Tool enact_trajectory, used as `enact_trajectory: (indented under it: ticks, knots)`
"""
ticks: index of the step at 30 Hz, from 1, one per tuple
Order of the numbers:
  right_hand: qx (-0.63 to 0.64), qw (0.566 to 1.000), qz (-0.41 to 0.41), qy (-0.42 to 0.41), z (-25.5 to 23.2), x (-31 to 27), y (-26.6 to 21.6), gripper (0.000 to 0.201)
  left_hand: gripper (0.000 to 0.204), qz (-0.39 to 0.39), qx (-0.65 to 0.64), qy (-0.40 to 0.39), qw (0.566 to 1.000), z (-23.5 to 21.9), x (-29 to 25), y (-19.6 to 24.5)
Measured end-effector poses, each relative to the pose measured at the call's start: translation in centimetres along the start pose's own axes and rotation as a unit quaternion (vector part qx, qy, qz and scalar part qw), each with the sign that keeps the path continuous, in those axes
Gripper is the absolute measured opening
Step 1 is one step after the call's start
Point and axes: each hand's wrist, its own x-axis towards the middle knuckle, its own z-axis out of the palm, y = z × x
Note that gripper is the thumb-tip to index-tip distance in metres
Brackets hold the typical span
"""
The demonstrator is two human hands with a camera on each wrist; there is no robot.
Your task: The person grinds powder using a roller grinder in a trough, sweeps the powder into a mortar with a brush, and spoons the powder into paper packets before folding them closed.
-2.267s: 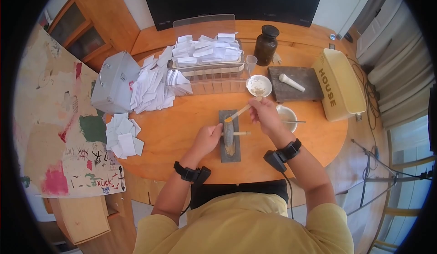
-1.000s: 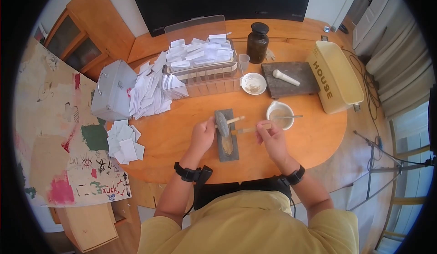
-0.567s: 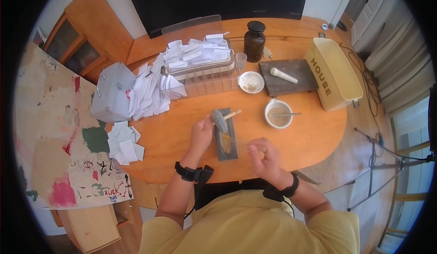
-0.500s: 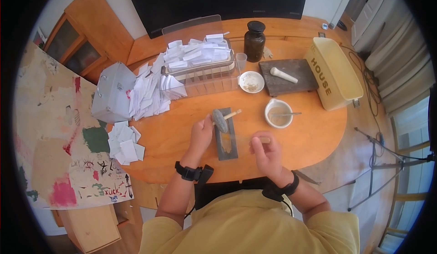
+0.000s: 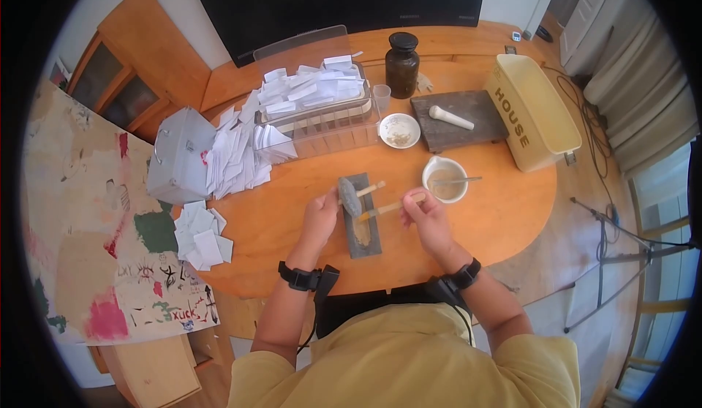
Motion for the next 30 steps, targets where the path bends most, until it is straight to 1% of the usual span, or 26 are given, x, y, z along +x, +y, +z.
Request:
enact_trajectory:
  ticks: [2, 7, 11, 13, 16, 20, 22, 24, 30]
  knots:
    - [0.004, 1.000, 0.015, 0.008, 0.0, 0.5, -0.1, 0.010, 0.045, -0.002, -0.001, -0.007, 1.000, 0.0, -0.3, 0.6]
    - [0.007, 1.000, 0.020, 0.019, 0.3, 2.3, 0.4, 0.011, 0.044, -0.017, 0.006, -0.020, 1.000, -0.3, -0.7, 1.0]
    - [-0.009, 0.999, 0.035, 0.013, 1.2, 2.9, 0.1, 0.012, 0.044, -0.008, -0.006, -0.030, 1.000, -0.3, -0.4, 0.2]
    - [0.008, 0.999, 0.034, 0.012, 1.3, 3.4, 0.4, 0.012, 0.044, -0.009, 0.005, -0.035, 0.999, -0.3, -0.4, 0.2]
    - [0.027, 0.999, 0.026, 0.023, 1.4, 4.1, 0.8, 0.013, 0.044, 0.016, -0.011, -0.039, 0.999, 0.1, -0.8, 0.6]
    - [0.043, 0.998, 0.033, 0.036, 1.4, 5.0, 0.5, 0.014, 0.044, -0.010, 0.005, -0.044, 0.999, 0.0, -1.2, 1.0]
    - [0.048, 0.998, 0.032, 0.032, 1.3, 5.3, 0.5, 0.014, 0.045, -0.017, 0.030, -0.049, 0.998, -0.2, -1.4, 0.7]
    - [0.050, 0.998, 0.032, 0.027, 1.2, 5.6, 0.3, 0.013, 0.045, -0.013, 0.013, -0.048, 0.999, -0.2, -1.1, -0.7]
    - [0.037, 0.999, 0.023, 0.005, 1.3, 5.5, -0.9, 0.012, 0.046, -0.012, 0.005, -0.054, 0.998, -0.1, -1.2, -1.0]
